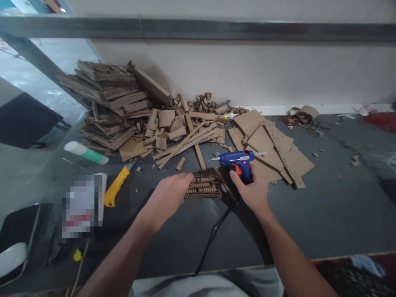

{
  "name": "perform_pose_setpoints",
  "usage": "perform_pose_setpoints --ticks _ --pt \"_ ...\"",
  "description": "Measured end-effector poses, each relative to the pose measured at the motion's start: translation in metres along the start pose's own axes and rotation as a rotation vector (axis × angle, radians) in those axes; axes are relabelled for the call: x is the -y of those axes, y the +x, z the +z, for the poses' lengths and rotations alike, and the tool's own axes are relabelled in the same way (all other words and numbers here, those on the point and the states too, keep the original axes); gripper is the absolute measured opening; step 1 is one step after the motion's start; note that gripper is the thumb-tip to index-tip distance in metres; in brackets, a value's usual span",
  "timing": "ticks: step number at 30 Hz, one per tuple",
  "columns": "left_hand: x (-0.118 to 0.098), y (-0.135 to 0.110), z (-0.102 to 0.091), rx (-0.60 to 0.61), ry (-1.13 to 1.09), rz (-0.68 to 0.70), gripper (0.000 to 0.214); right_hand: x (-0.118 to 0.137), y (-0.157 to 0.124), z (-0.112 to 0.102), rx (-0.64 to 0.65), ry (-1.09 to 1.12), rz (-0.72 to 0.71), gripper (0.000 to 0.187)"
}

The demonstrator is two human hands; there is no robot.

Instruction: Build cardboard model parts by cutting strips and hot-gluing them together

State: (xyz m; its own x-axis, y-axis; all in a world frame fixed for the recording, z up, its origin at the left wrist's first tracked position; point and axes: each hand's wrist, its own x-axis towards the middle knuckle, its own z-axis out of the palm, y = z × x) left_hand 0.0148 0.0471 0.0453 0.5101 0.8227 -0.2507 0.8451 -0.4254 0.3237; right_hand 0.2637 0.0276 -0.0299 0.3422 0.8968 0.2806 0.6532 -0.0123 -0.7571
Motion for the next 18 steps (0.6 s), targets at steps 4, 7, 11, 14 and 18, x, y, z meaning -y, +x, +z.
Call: perform_pose_setpoints --ticks 4,7,11,14,18 --pt "0.01 -0.005 -0.002 -0.035 -0.068 0.01 0.022 0.001 0.0 0.0 -0.001 0.006 0.009 0.04" --pt "0.022 -0.006 -0.011 -0.101 -0.067 -0.045 0.024 0.001 -0.001 0.001 -0.042 0.023 0.044 0.041" --pt "0.042 0.008 -0.022 -0.179 0.026 -0.194 0.021 -0.001 -0.001 0.001 -0.138 0.071 0.121 0.043" --pt "0.049 0.027 -0.023 -0.13 0.051 -0.285 0.019 -0.004 -0.001 0.002 -0.153 0.121 0.169 0.043" --pt "0.045 0.052 -0.017 -0.079 0.061 -0.381 0.022 -0.005 -0.001 0.002 -0.141 0.182 0.209 0.043"
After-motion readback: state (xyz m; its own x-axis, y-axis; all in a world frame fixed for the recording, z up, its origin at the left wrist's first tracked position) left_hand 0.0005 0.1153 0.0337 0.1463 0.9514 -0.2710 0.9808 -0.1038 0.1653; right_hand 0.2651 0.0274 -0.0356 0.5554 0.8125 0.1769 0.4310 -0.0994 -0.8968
